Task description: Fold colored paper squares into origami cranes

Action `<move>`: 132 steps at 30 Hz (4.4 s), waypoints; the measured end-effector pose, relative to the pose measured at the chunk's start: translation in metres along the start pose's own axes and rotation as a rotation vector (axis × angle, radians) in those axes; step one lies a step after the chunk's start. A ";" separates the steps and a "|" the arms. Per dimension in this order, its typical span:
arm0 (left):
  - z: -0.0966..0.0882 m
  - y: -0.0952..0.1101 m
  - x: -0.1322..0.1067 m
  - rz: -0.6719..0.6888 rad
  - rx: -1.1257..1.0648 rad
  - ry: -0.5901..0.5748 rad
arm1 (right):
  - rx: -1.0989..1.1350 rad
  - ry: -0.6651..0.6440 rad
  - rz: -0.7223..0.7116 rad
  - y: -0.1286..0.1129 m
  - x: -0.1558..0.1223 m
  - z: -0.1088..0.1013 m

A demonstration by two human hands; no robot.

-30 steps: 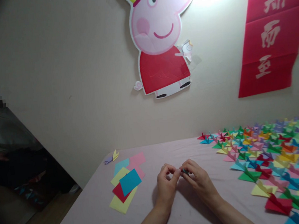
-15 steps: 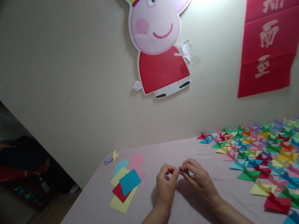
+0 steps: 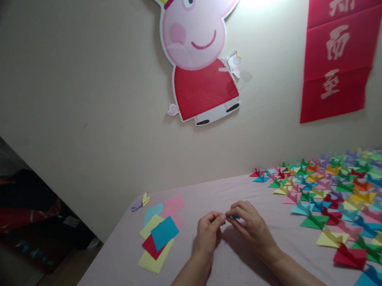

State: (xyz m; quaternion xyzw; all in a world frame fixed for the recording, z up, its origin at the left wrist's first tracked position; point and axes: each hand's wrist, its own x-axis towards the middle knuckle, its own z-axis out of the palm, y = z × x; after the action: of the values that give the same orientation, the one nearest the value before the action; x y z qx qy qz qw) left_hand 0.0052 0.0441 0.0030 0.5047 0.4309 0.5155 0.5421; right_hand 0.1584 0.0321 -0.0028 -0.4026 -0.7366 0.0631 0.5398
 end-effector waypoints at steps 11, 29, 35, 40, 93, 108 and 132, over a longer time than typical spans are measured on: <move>-0.003 0.008 0.002 -0.143 -0.066 -0.079 | 0.056 -0.013 0.053 -0.002 0.001 -0.002; -0.007 0.006 0.004 -0.063 0.031 -0.187 | 0.178 -0.027 0.171 -0.001 0.001 -0.001; -0.007 0.012 -0.002 0.161 0.217 -0.100 | 0.242 -0.036 0.305 -0.003 0.003 -0.002; -0.005 0.011 -0.004 0.259 0.318 -0.055 | 0.287 -0.073 0.385 -0.005 0.005 -0.003; -0.009 0.001 0.005 -0.044 -0.031 0.013 | 0.529 -0.118 0.523 -0.010 0.003 0.005; -0.002 -0.003 -0.001 0.097 0.187 -0.025 | 0.614 0.040 0.653 -0.003 0.004 0.008; 0.003 -0.013 0.000 0.161 0.055 0.076 | 0.545 -0.014 0.700 -0.008 0.003 0.010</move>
State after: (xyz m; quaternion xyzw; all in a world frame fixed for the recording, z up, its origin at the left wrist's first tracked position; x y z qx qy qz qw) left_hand 0.0102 0.0442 -0.0094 0.5324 0.4231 0.5643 0.4680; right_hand 0.1451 0.0324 -0.0006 -0.4702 -0.5160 0.4368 0.5673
